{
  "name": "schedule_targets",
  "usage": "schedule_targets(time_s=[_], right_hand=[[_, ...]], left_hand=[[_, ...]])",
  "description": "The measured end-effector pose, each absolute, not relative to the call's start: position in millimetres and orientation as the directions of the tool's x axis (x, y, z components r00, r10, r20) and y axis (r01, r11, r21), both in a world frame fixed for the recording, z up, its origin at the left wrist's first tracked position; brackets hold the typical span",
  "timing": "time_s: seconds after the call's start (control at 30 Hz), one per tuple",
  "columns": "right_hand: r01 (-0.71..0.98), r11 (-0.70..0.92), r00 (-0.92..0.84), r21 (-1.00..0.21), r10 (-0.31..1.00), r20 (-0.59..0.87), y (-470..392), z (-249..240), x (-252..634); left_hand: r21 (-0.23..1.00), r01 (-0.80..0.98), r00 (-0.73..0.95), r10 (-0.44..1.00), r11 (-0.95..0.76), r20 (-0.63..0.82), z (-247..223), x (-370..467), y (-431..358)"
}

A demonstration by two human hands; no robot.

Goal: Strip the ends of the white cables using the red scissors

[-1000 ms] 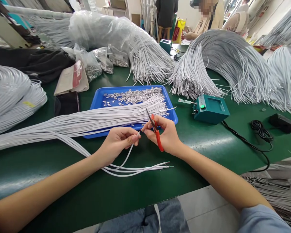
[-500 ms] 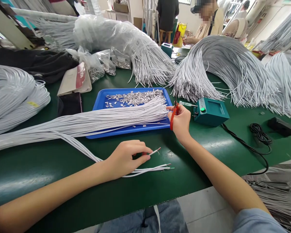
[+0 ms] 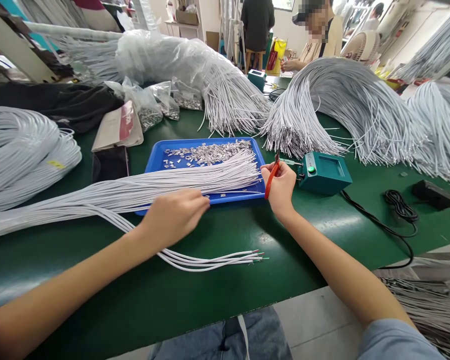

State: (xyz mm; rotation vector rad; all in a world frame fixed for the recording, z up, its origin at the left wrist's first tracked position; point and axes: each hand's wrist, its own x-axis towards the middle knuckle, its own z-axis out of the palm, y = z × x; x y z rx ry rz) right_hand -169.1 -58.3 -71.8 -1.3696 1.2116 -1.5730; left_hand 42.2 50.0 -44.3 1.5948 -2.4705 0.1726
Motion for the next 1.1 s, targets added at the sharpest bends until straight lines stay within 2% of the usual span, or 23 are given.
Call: schedule_targets(time_s=[0.07,0.13,0.3,0.4,0.63,0.73,0.77,0.83,0.93,1.03,1.1], right_hand=[[-0.050,-0.315,-0.193,-0.948,-0.928,0.318,-57.1,-70.7,-168.2],[-0.046,-0.312,-0.194,-0.949,-0.929,0.315,-55.6,-69.6,-167.3],[-0.034,-0.293,-0.187,-0.955,-0.937,0.294,-51.6,-67.6,-166.0],[-0.034,-0.301,-0.184,-0.953,-0.935,0.302,-50.4,-67.4,-165.5],[-0.008,-0.336,-0.227,-0.942,-0.917,0.329,-50.3,-67.2,-164.9],[-0.024,-0.396,-0.305,-0.918,-0.872,0.384,-51.8,-66.2,-164.8],[-0.024,-0.418,-0.331,-0.908,-0.854,0.401,-52.5,-66.2,-165.0],[-0.021,-0.446,-0.354,-0.895,-0.834,0.424,-53.8,-67.0,-165.4],[-0.032,-0.432,-0.314,-0.901,-0.852,0.419,-53.9,-70.1,-166.0],[-0.012,-0.412,-0.222,-0.911,-0.887,0.404,-50.5,-72.8,-165.0],[0.023,-0.408,-0.161,-0.913,-0.903,0.399,-46.3,-72.8,-163.5]], left_hand=[[-0.081,-0.958,-0.286,-0.939,0.275,0.190,-37.4,52.7,41.8],[-0.116,-0.967,-0.241,-0.961,0.227,0.136,-32.9,59.1,36.9],[-0.153,-0.947,-0.291,-0.956,0.282,0.038,-28.2,62.4,33.2],[-0.108,-0.962,-0.258,-0.965,0.253,0.041,-27.8,64.0,32.2],[0.163,-0.976,-0.100,-0.962,0.144,0.253,-28.0,71.8,25.2],[0.368,-0.915,-0.058,-0.956,0.167,0.289,-20.2,64.6,30.3],[0.460,-0.865,-0.096,-0.965,0.202,0.245,-16.9,59.2,35.7],[0.647,-0.715,-0.283,-0.956,0.266,0.080,-11.5,44.3,51.8],[0.836,-0.493,-0.611,-0.780,0.242,-0.135,-11.6,19.0,81.6],[0.959,-0.279,-0.826,-0.521,0.046,-0.216,-22.0,3.8,97.7],[0.976,-0.171,-0.831,-0.513,-0.131,-0.215,-31.5,3.5,93.8]])
